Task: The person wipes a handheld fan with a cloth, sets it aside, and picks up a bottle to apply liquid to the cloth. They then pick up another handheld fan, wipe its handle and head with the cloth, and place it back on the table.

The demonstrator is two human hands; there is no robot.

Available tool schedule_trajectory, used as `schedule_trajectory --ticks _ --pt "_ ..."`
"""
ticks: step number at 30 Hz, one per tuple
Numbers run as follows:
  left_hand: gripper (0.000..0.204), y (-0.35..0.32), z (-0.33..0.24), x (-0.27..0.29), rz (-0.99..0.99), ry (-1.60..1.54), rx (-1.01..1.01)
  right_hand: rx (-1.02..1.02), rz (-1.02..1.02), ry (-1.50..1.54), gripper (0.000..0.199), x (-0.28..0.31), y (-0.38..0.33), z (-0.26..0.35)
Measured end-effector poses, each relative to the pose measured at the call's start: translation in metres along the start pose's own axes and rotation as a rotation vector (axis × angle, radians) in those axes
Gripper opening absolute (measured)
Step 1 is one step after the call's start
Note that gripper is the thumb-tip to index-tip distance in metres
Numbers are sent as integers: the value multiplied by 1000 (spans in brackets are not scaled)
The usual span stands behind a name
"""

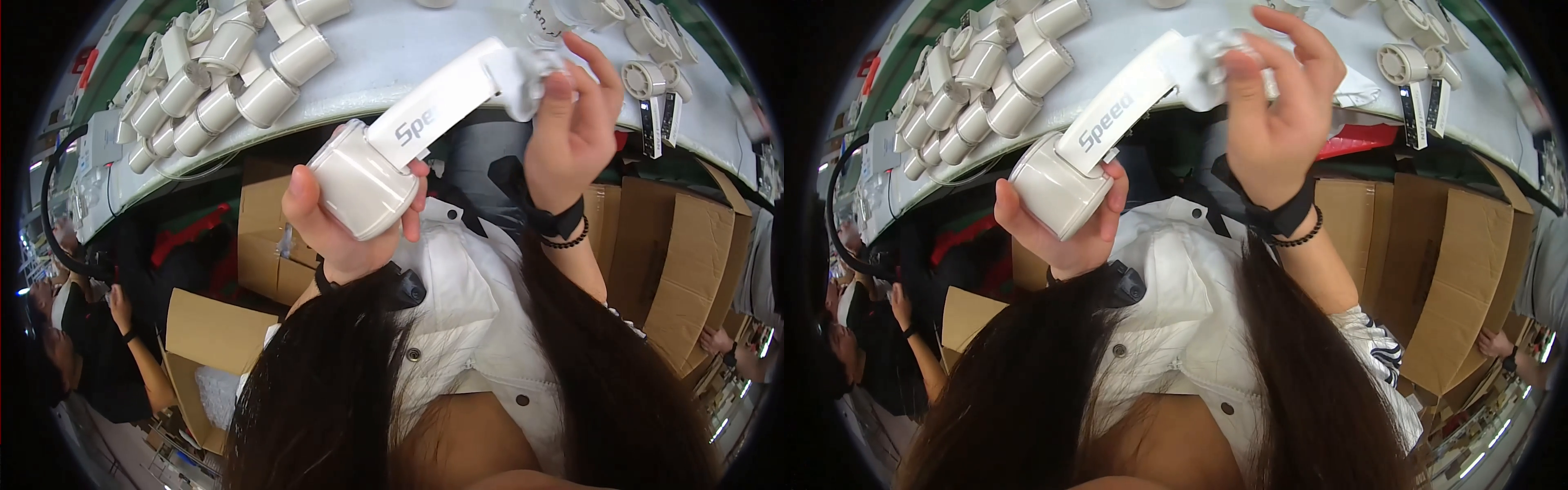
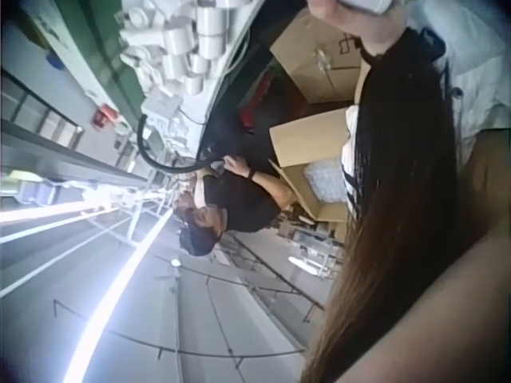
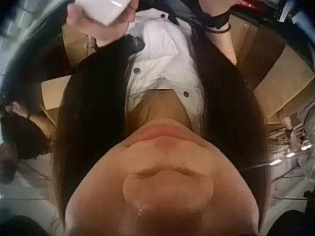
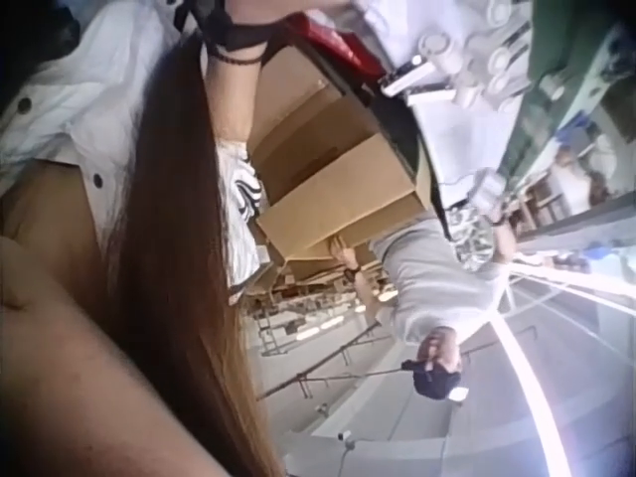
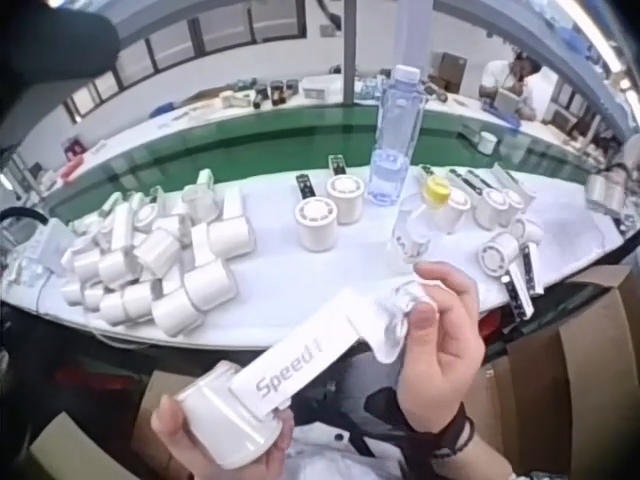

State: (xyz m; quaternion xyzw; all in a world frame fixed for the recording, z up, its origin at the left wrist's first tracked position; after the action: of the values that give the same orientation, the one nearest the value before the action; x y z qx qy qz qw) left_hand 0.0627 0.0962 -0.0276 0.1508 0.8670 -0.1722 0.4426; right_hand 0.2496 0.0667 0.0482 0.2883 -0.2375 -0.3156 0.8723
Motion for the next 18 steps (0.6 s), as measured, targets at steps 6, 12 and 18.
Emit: schedule_trajectory --ticks 6,12,18 --pt "82 2 -1 -5 64 46 0 101 137 68 17 -10 0 28" --pt "74 0 0 8 -92 240 -5 321 96 -245 14 -27 -11 45" --pt "67 -2 -4 7 -104 309 -68 390 274 -152 17 -44 -35 64"
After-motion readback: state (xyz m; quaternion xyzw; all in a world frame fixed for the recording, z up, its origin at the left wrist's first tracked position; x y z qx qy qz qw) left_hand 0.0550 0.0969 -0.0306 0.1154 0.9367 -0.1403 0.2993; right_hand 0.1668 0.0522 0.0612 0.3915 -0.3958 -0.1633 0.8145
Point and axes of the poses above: each hand's wrist, its own y-axis towards the middle knuckle, its own x-axis out of the back of the hand, z = x × y, the point moved 10 cm from there along y, towards the middle knuckle, and after that the axes turned 2 degrees about y, right-handed, at the moved point
